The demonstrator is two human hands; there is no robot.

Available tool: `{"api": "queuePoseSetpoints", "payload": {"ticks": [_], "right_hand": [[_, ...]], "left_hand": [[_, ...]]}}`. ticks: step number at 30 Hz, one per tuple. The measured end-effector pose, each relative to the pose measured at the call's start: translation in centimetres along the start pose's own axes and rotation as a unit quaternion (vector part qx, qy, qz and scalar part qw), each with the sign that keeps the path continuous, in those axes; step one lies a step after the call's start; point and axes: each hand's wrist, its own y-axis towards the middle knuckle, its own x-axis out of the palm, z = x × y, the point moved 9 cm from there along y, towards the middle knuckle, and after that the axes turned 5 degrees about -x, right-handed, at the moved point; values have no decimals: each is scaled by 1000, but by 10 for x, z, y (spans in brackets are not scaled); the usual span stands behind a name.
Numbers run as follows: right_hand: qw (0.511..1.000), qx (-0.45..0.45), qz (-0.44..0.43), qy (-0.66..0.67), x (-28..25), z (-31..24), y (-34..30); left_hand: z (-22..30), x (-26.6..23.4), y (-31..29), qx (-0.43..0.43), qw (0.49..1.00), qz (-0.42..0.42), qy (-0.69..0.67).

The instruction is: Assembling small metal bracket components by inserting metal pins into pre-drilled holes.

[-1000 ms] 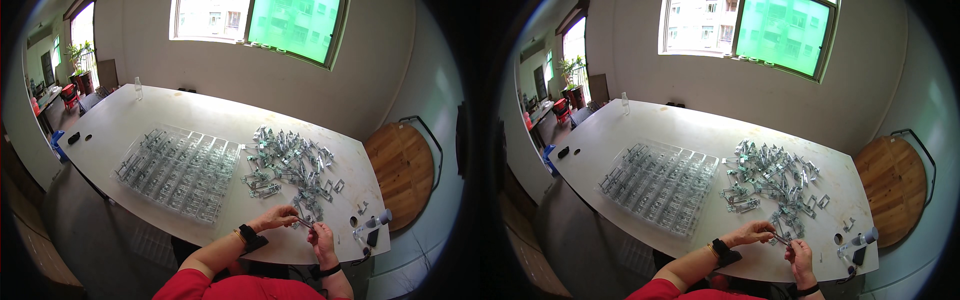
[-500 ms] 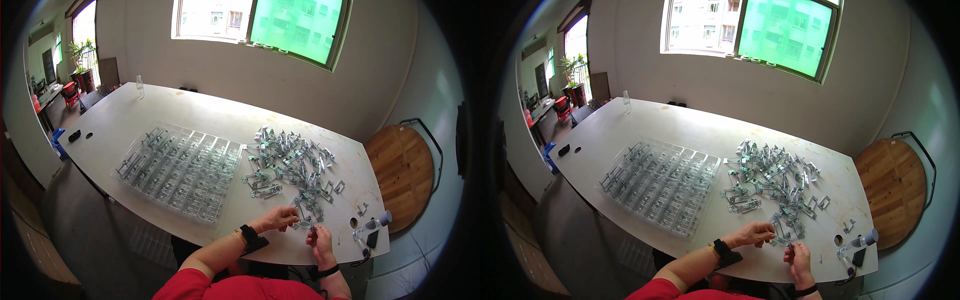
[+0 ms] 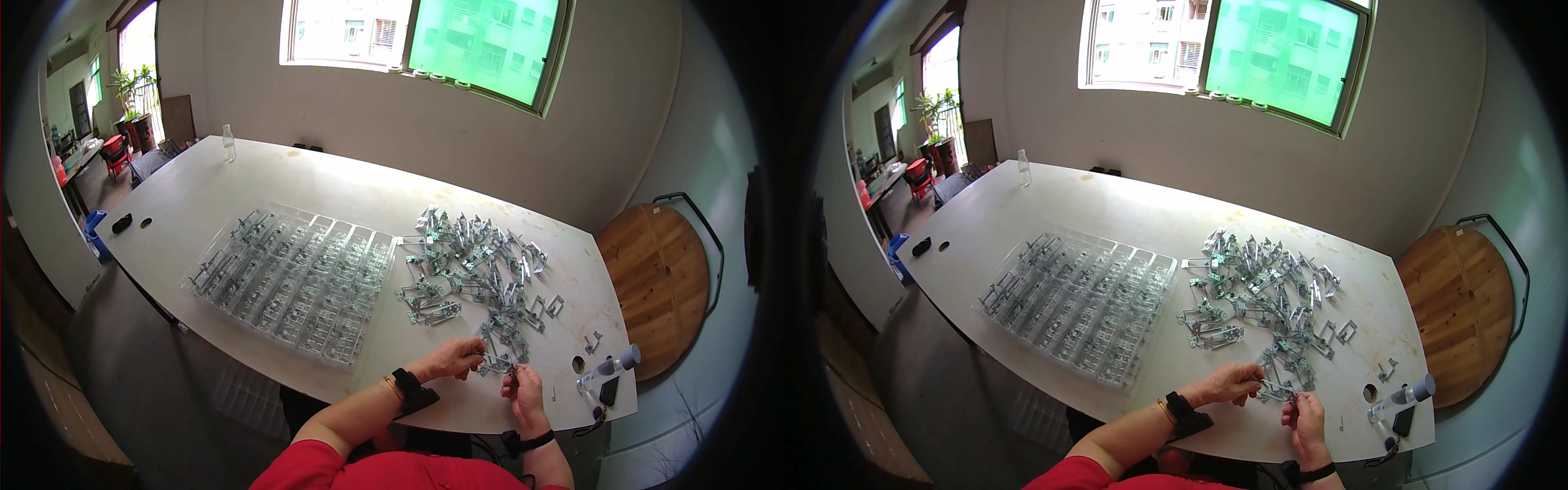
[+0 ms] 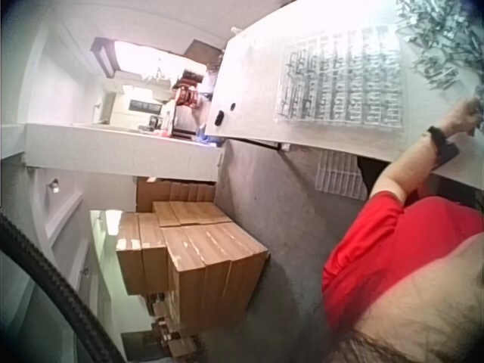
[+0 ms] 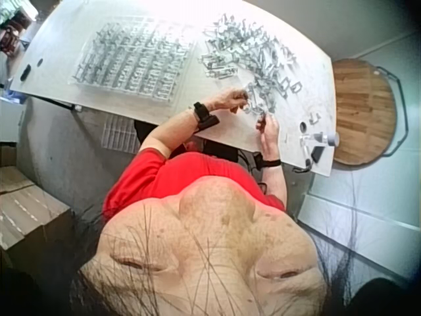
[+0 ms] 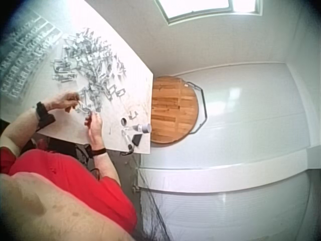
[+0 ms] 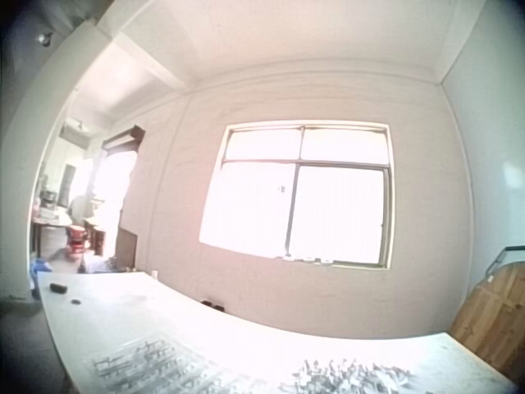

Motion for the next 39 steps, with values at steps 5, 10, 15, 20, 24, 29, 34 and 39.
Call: {"api": "queuePoseSetpoints", "payload": {"ticks": [5,10,15,20,24,29,34,39], "right_hand": [[999,-33,-12,-26,2,-6,-2],[995,-70,-6,-68,6,-23,4],[975,-164,-2,-148,16,-69,13],[944,-260,-1,-201,49,-112,21],[928,-307,-21,-210,66,-137,15],[901,-350,-26,-253,84,-155,2],[864,-393,-3,-315,76,-182,-15],[859,-394,29,-325,45,-212,-24]], "left_hand": [[-2,2,-3,-2,1000,-4,-5],[-4,-8,1,4,998,41,-48],[11,-42,-4,44,978,179,-92],[6,-66,-11,62,958,263,-95],[19,-61,-16,51,954,282,-86],[23,-66,-23,55,945,320,-45],[22,-68,-23,46,946,320,-33],[23,-65,-19,45,947,317,-31]]}}
